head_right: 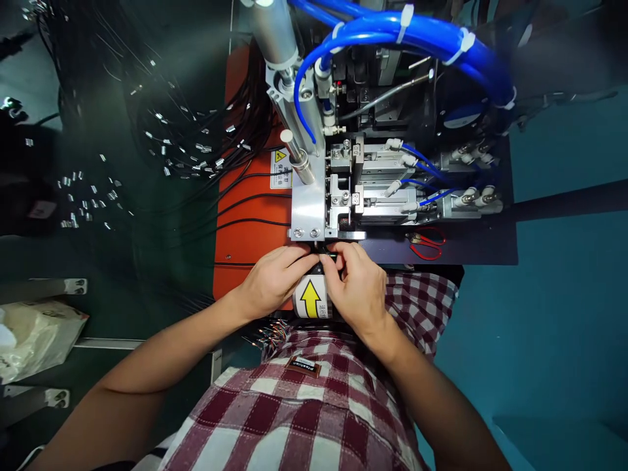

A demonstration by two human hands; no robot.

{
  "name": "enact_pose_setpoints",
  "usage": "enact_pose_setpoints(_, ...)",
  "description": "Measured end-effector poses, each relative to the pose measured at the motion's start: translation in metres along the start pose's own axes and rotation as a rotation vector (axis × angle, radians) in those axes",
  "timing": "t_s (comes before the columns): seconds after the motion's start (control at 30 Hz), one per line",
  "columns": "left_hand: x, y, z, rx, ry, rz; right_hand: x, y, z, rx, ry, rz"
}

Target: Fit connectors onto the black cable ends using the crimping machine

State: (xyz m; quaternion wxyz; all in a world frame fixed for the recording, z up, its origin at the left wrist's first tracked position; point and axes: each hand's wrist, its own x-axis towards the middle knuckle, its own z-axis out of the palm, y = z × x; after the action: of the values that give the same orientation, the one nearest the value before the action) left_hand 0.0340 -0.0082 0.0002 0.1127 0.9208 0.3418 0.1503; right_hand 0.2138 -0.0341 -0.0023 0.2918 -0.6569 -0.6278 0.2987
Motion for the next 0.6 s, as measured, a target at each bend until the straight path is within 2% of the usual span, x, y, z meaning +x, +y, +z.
enact_pose_setpoints(0.17, 0.001, -0.001, 0.000, 0.007, 0.011, 0.008, 0.003, -0.003, 0.012, -0.014, 0.063, 0.005)
enact_pose_setpoints(0.33, 0.001, -0.001, -0.001, -0.001, 0.010, 0.015, 0.004, -0.001, 0.012, 0.013, 0.060, 0.025)
enact_pose_setpoints(0.5, 0.000, -0.002, 0.001, -0.001, -0.006, 0.013, 0.004, 0.007, 0.011, 0.414, -0.015, 0.295)
enact_pose_setpoints(0.6, 0.000, -0.002, 0.001, 0.016, -0.003, 0.013, 0.006, 0.010, 0.013, 0.569, -0.033, 0.401)
